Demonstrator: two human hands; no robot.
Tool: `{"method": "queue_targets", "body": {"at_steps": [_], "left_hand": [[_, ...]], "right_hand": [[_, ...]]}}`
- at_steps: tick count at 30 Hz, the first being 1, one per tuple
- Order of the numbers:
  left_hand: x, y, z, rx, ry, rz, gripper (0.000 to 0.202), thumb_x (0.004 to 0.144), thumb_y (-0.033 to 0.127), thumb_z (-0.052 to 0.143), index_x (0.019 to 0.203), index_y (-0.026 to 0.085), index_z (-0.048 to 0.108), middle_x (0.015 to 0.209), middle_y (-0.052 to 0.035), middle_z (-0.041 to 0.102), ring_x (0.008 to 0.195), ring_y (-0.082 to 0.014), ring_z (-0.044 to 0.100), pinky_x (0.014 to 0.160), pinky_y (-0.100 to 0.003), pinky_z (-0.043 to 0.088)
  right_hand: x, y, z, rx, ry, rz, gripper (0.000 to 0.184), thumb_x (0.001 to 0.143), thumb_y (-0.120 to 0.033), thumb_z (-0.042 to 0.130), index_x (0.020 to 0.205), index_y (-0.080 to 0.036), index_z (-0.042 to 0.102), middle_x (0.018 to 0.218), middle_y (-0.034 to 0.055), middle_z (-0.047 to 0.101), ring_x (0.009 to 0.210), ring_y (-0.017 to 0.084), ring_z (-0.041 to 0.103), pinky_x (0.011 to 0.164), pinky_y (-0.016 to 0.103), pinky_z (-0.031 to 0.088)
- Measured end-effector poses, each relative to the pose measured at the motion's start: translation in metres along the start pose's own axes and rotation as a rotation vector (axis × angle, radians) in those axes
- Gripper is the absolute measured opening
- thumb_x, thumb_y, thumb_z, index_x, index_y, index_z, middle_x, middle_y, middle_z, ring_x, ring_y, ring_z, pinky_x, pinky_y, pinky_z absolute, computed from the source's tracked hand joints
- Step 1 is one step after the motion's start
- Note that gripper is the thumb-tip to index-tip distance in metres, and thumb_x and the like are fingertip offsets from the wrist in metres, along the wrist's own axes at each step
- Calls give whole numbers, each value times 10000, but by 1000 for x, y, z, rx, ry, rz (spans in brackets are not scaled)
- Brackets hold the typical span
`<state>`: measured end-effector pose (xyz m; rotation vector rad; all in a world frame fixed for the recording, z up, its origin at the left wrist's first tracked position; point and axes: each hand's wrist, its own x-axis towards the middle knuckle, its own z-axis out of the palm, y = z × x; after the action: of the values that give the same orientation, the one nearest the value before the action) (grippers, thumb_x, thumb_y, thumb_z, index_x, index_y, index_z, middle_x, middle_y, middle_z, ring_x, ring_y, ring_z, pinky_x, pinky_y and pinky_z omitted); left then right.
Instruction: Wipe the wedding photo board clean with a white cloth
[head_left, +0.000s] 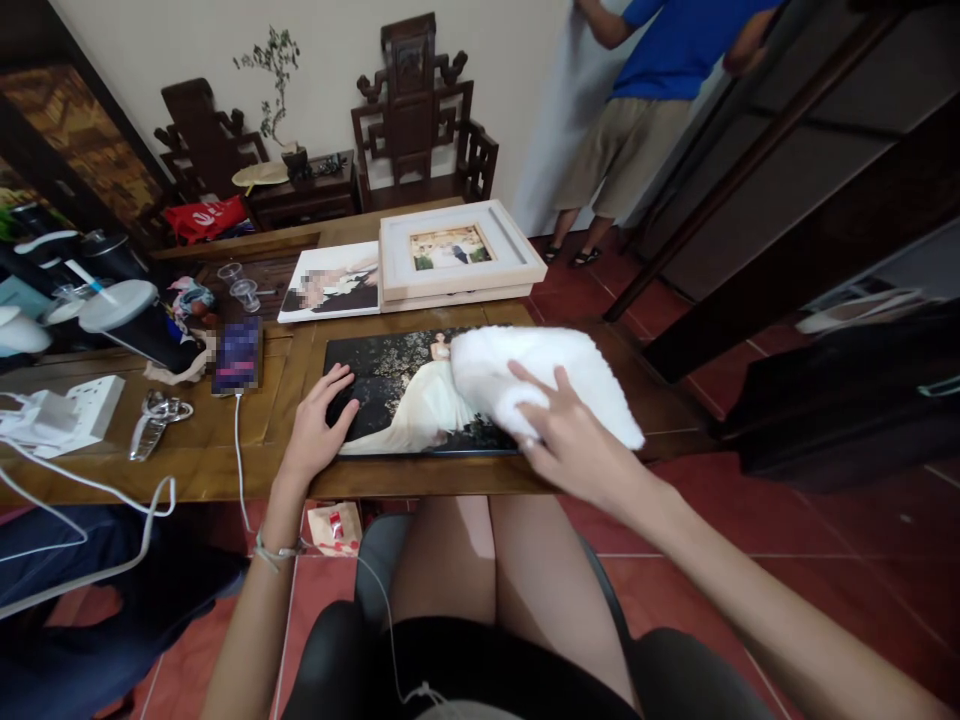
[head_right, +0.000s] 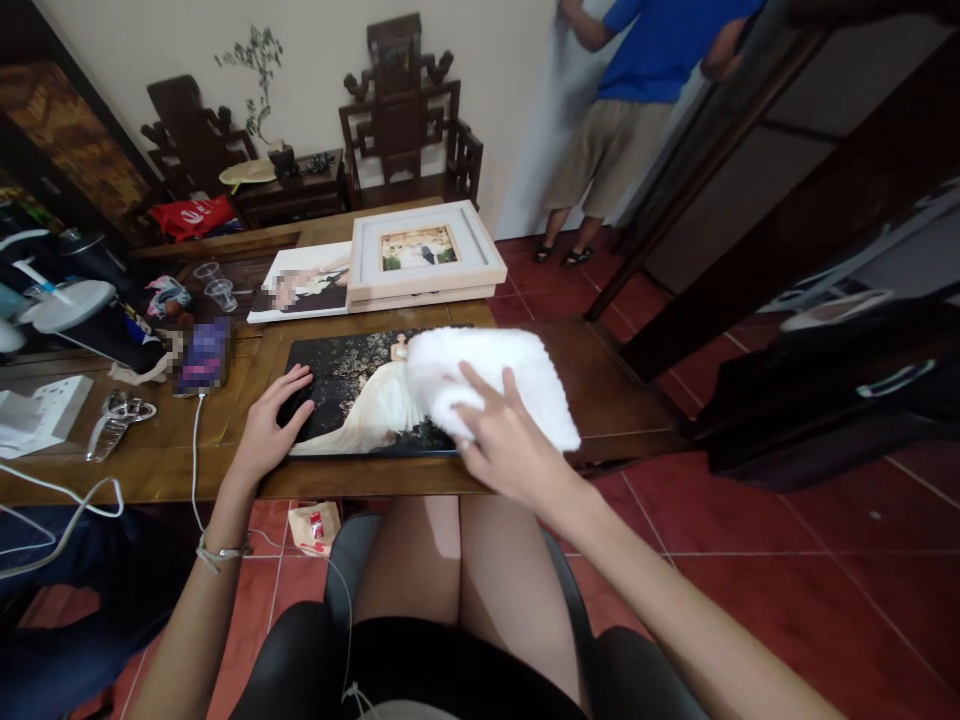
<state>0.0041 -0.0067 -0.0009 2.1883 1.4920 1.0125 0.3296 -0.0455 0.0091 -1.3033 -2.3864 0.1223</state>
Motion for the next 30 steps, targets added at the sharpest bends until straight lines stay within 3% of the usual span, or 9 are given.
{"method": "queue_targets", "body": {"at_steps": [3, 6, 9, 12, 17, 21, 24, 27, 30], "left_hand": [[0, 0, 0, 13, 6, -3, 357, 920, 321, 543, 1233, 176, 631, 1390, -123, 580, 1357, -250, 487, 1163, -486, 356], [0, 0, -1, 20, 2, 4, 370, 919, 331, 548, 1240, 166, 630, 1395, -129, 575, 1355, -254, 489, 1163, -482, 356], [0, -1, -2, 9, -4, 12, 381, 914, 339, 558, 1245, 164, 629, 1394, -130, 576, 1360, -257, 483, 1162, -483, 357], [0, -1, -3, -7, 4, 17, 396, 907, 338, 573, 1256, 157, 624, 1391, -136, 577, 1357, -251, 486, 1161, -472, 360], [1, -2, -3, -34, 11, 10, 392, 901, 341, 586, 1256, 180, 626, 1389, -123, 582, 1355, -245, 491, 1163, -478, 356], [1, -2, -2, -38, 11, -4, 387, 912, 350, 571, 1251, 173, 630, 1384, -124, 587, 1357, -245, 488, 1165, -480, 351], [2, -2, -1, -22, 5, 1, 380, 924, 363, 552, 1250, 182, 631, 1386, -116, 587, 1361, -247, 483, 1165, -491, 350], [2, -2, -1, -1, -1, 21, 386, 926, 369, 548, 1253, 180, 627, 1385, -117, 587, 1360, -251, 484, 1161, -501, 353], [2, -1, -2, 11, -5, 43, 394, 922, 357, 554, 1263, 170, 619, 1387, -123, 584, 1364, -249, 480, 1161, -495, 355]], "right_hand": [[-33, -30, -2, 36, -13, -162, 152, 727, -100, 450, 711, -207, 557, 1398, 189, 555, 1444, 373, 301, 1140, 696, 208], [-36, -40, -11, 80, -25, -183, 167, 753, -107, 435, 706, -220, 549, 1330, 160, 616, 1399, 353, 391, 1117, 635, 317], [-5, -21, -19, 111, -86, -97, 198, 828, -139, 408, 704, -232, 531, 1036, 125, 723, 1098, 330, 648, 1029, 551, 434], [46, 13, -18, 140, -116, -47, 235, 894, -202, 383, 688, -237, 491, 685, 35, 656, 716, 256, 683, 1068, 527, 376], [99, 40, 1, 100, -44, 24, 231, 906, -241, 367, 782, -198, 557, 761, 77, 686, 901, 295, 677, 1052, 545, 345], [64, 14, 10, 54, -49, -22, 225, 847, -169, 408, 884, -142, 628, 1131, 203, 689, 1347, 384, 448, 1098, 679, 226], [9, -18, 5, 96, -43, -117, 194, 752, -125, 453, 791, -175, 636, 1371, 188, 576, 1453, 360, 288, 1141, 690, 174], [-30, -42, -11, 196, -57, -189, 164, 728, -136, 455, 688, -202, 599, 1372, 173, 581, 1415, 360, 364, 1152, 679, 196], [-26, -40, -25, 255, -114, -139, 201, 805, -144, 432, 702, -228, 583, 1003, 106, 727, 1096, 307, 643, 1134, 592, 312]]}}
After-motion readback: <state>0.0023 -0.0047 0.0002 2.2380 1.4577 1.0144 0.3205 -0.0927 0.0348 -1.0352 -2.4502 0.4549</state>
